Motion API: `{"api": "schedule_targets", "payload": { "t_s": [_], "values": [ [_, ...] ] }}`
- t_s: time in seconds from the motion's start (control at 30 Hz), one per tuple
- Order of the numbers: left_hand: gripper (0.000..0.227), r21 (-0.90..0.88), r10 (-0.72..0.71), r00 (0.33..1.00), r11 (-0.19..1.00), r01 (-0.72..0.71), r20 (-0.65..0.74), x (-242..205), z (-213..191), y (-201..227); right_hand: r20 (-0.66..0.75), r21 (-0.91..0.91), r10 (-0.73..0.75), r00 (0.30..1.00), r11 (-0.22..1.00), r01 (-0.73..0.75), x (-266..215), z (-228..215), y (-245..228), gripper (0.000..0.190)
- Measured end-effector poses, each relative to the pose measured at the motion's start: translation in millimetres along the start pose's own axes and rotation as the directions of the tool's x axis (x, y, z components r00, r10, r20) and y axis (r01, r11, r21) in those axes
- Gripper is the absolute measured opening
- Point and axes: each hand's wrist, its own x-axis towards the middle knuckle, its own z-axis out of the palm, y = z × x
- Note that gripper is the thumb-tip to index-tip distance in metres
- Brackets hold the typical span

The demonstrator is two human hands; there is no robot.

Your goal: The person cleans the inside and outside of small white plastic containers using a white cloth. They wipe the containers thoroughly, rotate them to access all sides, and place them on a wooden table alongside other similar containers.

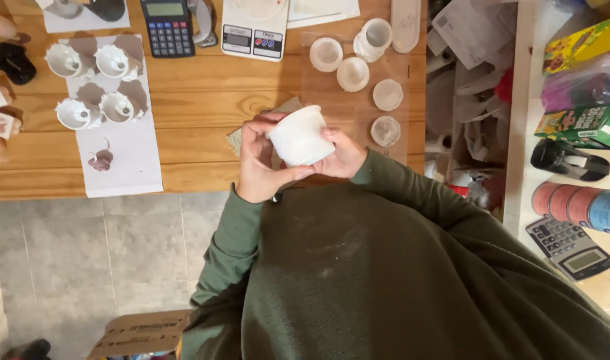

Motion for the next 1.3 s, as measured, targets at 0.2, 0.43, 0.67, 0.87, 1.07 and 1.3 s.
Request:
{"api": "schedule_targets", "payload": {
  "t_s": [0.2, 0.43, 0.67, 0.87, 1.07, 1.3],
  "values": [
    [0.070, 0.114, 0.166, 0.970, 0.983, -0.147, -0.178, -0.5, -24.2, 39.1, -0.002, -0.170, -0.151, 0.989, 0.974, 0.149, -2.6, 45.6, -7.7, 0.053],
    [0.008, 0.374, -0.095, 0.955, 0.905, 0.200, -0.280, -53.5, -51.6, -41.0, 0.077, -0.992, -0.668, 0.740, 0.026, 0.126, 5.3, -11.6, 4.1, 0.112],
    [0.055, 0.594, -0.356, 0.905, 0.684, 0.422, -0.233, -56.2, -59.8, -91.9, -0.007, -0.986, -0.670, 0.743, -0.117, -0.115, 36.5, -120.1, 60.0, 0.113],
    [0.047, 0.517, -0.255, 0.939, 0.786, 0.340, -0.230, -89.5, -88.4, -156.9, -0.162, -0.975, -0.571, 0.805, -0.034, -0.220, 38.0, -128.0, 63.4, 0.124],
    [0.047, 0.405, -0.421, 0.871, 0.772, 0.490, -0.252, -91.1, -89.5, -167.4, 0.075, -0.964, -0.575, 0.815, -0.251, -0.088, 21.9, -114.6, 52.4, 0.071],
    [0.050, 0.836, -0.296, 0.851, 0.221, 0.503, -0.434, -78.4, -81.0, -177.8, -0.062, -0.830, -0.751, 0.657, -0.327, -0.452, 39.7, -115.2, 54.5, 0.048]
  ]
}}
